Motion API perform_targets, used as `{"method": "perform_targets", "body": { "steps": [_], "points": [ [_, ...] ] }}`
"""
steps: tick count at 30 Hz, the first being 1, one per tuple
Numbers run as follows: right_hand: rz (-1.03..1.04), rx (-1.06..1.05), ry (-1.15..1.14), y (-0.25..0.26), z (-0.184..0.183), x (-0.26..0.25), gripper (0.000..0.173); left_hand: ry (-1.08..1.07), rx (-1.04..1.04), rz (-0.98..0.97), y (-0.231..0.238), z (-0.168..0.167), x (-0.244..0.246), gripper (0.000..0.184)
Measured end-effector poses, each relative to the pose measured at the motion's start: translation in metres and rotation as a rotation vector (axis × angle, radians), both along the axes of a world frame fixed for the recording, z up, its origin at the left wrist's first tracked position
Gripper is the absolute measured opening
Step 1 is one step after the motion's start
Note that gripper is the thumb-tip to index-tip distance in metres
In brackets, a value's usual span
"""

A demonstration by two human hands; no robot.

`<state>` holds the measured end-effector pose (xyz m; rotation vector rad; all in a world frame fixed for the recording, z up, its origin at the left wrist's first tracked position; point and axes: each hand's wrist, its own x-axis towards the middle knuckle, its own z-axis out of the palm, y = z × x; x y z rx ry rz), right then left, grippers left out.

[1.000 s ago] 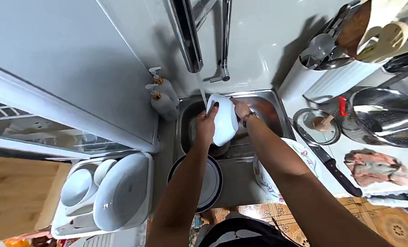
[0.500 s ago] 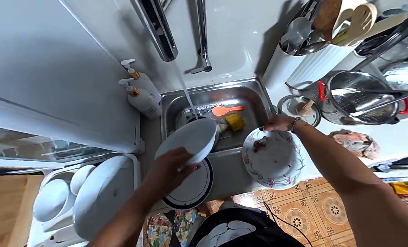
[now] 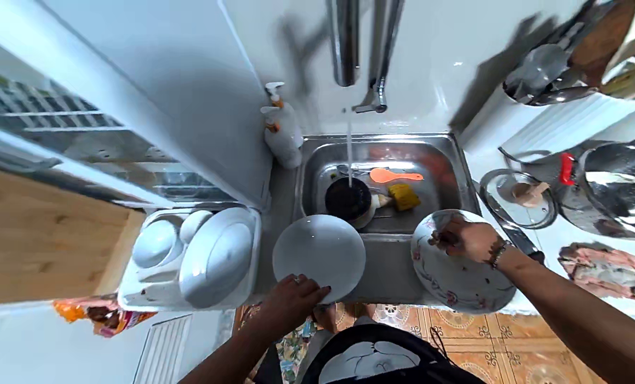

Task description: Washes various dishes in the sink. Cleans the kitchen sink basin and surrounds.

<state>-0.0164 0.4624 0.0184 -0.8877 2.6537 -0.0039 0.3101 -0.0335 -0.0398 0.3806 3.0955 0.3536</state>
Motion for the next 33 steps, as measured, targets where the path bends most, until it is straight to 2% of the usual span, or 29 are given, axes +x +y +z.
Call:
{"method": "perform_targets", "body": {
  "steps": [3,7,10,11,12,14,15,17,19,21,23,25,26,29,31,33],
  "points": [
    [-0.005,0.079,-0.058,-0.004,0.006,-0.003,0.064,-0.023,-0.054,0.025,0.007,-0.019,0.007,0.05],
    [0.059,0.139,-0.089,-0.008,0.001,-0.008,0.052,-0.085,-0.051,0.105,0.008,-0.018,0.005,0.049],
    [0.068,0.182,-0.113,-0.008,0.002,-0.013,0.05,-0.076,0.102,0.218,0.014,0.004,0.001,0.077],
    [0.073,0.181,-0.111,-0.009,0.005,-0.014,0.049,-0.085,0.218,0.283,0.019,0.02,-0.001,0.076],
    [0.079,0.137,-0.097,-0.013,0.012,-0.014,0.045,-0.103,0.38,0.356,0.026,0.038,-0.006,0.067],
    [0.115,-0.059,-0.056,-0.043,0.055,-0.006,0.038,-0.119,0.841,0.495,0.046,0.07,-0.022,0.04],
    [0.171,-0.202,-0.046,-0.071,0.086,0.007,0.038,-0.122,1.122,0.549,0.056,0.08,-0.03,0.035],
    [0.379,-0.479,-0.029,-0.14,0.145,0.049,0.038,-0.177,1.62,0.621,0.072,0.101,-0.039,0.043],
    [0.603,-0.607,-0.043,-0.216,0.18,0.102,0.037,-0.256,1.987,0.583,0.077,0.115,-0.04,0.054],
    [0.794,-0.559,-0.102,-0.289,0.184,0.157,0.039,-0.194,2.194,0.577,0.073,0.132,-0.029,0.061],
    [0.959,-0.557,-0.12,-0.343,0.168,0.198,0.052,0.049,2.252,0.663,0.055,0.15,0.004,0.056],
    [1.035,-0.625,-0.186,-0.367,0.171,0.219,0.062,0.255,2.211,0.709,0.027,0.16,0.055,0.05],
    [1.03,-0.669,-0.235,-0.368,0.181,0.222,0.061,0.315,2.164,0.692,0.012,0.156,0.083,0.05],
    [0.899,-0.769,-0.306,-0.343,0.197,0.201,0.052,0.468,2.13,0.693,-0.041,0.111,0.165,0.045],
    [0.792,-0.783,-0.293,-0.322,0.178,0.174,0.048,0.565,2.027,0.852,-0.094,0.064,0.218,0.04],
    [0.671,-0.733,-0.271,-0.295,0.15,0.151,0.046,0.662,1.861,1.121,-0.168,-0.003,0.265,0.036]
  ]
}}
